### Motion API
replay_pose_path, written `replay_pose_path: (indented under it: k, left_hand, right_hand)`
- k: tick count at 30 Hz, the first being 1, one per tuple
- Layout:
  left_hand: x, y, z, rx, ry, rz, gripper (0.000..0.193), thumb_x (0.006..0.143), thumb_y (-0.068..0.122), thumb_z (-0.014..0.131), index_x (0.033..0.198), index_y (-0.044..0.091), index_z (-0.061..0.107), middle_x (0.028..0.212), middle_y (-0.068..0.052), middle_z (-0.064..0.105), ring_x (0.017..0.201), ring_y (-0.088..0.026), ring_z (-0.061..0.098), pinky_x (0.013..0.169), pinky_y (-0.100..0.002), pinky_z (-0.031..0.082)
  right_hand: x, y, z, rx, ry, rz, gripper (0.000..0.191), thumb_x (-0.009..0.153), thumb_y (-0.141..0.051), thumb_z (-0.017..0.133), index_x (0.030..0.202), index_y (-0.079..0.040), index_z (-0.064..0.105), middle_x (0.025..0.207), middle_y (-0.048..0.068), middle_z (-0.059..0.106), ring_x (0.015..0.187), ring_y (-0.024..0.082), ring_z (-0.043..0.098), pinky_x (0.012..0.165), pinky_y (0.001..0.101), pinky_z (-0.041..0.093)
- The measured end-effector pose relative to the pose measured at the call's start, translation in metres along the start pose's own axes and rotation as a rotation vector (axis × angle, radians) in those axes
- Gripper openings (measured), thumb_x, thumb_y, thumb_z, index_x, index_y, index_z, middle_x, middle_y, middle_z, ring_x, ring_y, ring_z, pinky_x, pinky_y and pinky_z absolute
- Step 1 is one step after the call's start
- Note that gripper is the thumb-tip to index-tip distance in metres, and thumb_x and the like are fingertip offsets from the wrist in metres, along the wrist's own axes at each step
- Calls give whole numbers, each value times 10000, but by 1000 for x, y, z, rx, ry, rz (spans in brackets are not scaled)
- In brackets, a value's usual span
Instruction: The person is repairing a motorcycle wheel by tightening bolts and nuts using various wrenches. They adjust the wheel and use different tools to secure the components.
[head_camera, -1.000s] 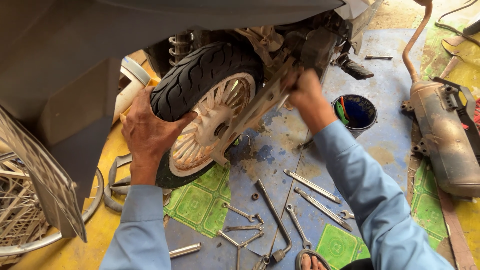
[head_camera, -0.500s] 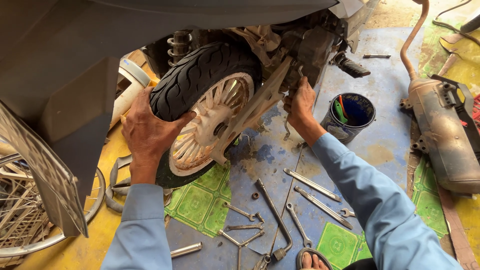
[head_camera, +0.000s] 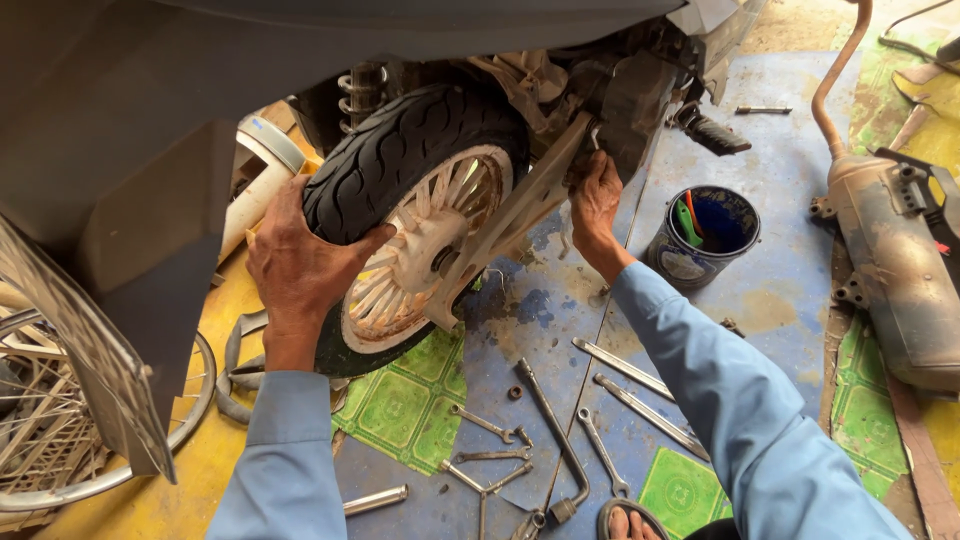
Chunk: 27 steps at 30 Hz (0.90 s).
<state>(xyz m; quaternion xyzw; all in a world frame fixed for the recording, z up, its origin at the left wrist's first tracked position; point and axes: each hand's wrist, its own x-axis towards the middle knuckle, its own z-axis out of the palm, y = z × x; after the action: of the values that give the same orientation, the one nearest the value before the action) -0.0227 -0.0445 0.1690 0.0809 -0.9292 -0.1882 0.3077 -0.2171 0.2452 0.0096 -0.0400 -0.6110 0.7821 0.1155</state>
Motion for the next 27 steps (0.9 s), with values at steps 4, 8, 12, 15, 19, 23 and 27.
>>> replay_pose_path:
  k: [4,8,12,15,19,23,27]
  left_hand:
    - [-1,-1,1,49,14,37,888,625,548,985,1239,8,639,1043,-167,724,912,-330,729,801,-469,580]
    - [-2,-2,1,18,10,10,865,611,548,976,1222,26,654,1057,-154,735,916,-322,736,833,-467,582]
    - [-4,-5,1,11,3,26,864,634,560,981,1221,17,653,1064,-163,733,937,-340,730,842,-471,580]
    - [-3,-5,2,8,10,44,869,639,559,978,1233,14,654,1078,-168,733,944,-345,730,852,-474,579]
    - [-4,-3,0,7,21,49,894,646,576,977,1241,-2,644,1070,-178,727,945,-348,728,856,-471,580]
    - [-4,-3,0,3,19,54,903,661,580,973,1264,2,631,1092,-177,722,958,-351,728,863,-473,578]
    - [-17,-8,9,296,288,252,918,649,615,945,1286,63,581,1113,-168,696,1032,-351,690,956,-486,484]
  right_hand:
    - [-2,-4,1,-122,40,57,412,1105,-439,418,1005,-88,609,753,30,603,618,120,537,548,300,470]
    - [3,-31,3,185,-44,330,423,1097,-396,379,918,-73,585,669,71,539,481,182,493,422,338,409]
    - [31,-63,-3,726,6,718,209,1111,-140,365,948,-106,490,795,61,596,586,142,579,497,289,503]
    - [46,-65,-8,922,-44,746,204,1106,-58,403,906,-65,442,734,55,484,542,146,493,468,286,460]
    - [52,-53,-10,872,-41,680,202,1030,-96,439,835,-58,474,629,7,391,421,116,311,362,263,294]
    - [35,-46,-13,715,-35,696,295,1048,-265,539,808,-94,536,579,-41,367,416,95,317,349,244,198]
    - [-37,-19,-9,160,-168,425,480,980,-562,549,789,-122,572,517,-33,384,373,110,338,331,287,234]
